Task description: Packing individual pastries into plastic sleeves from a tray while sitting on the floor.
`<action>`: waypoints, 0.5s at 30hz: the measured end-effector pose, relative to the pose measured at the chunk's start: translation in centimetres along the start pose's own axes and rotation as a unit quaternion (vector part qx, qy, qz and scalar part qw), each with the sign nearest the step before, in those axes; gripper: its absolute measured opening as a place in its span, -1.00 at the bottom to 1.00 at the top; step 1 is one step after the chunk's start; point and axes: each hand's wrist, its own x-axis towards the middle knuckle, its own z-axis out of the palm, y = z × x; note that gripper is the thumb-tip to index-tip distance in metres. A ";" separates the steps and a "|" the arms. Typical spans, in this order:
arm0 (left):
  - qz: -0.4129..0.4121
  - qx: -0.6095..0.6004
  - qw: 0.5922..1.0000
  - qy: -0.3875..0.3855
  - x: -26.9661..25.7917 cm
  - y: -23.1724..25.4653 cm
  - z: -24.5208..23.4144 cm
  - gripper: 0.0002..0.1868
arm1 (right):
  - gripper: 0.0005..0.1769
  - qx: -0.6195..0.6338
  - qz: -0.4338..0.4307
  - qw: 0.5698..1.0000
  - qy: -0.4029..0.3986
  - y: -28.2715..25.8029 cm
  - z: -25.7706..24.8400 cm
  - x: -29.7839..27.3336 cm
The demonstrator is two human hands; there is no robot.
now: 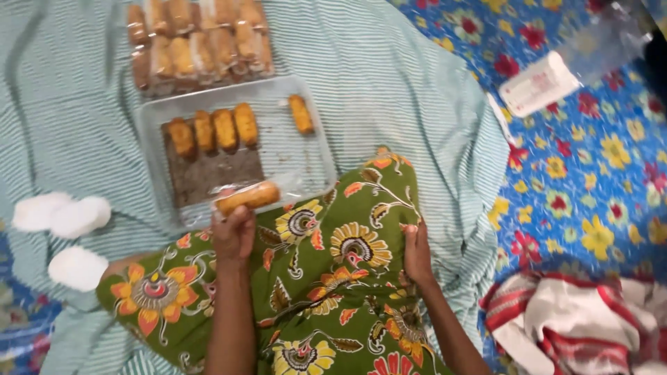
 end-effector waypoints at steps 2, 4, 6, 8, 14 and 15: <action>0.008 -0.006 1.000 0.007 0.9 -2.0 -2.7 -0.60 | -0.27 0.011 -0.011 1.000 0.000 -5.2 -0.7 -0.3; 0.015 -0.013 1.000 0.014 1.2 -2.9 -3.5 -0.57 | -0.24 0.021 -0.022 1.000 0.000 -6.8 -0.8 0.2; 0.019 -0.013 1.000 -0.014 0.8 -2.4 -2.6 -0.57 | -0.21 -0.023 -0.102 0.994 0.032 -4.9 -0.3 1.7; 0.012 -0.006 1.000 -0.007 0.7 -1.7 -1.4 -0.54 | -0.26 -0.031 -0.168 0.985 0.030 -8.2 -0.4 1.9; -0.007 0.022 1.000 0.008 0.9 -1.7 -0.3 -0.42 | -0.51 0.034 -0.234 0.967 -0.092 -20.9 -0.1 1.8; -0.022 0.031 0.999 0.004 1.2 -1.9 -0.3 -0.39 | -0.53 0.071 -0.213 0.965 -0.136 -23.7 -0.2 1.5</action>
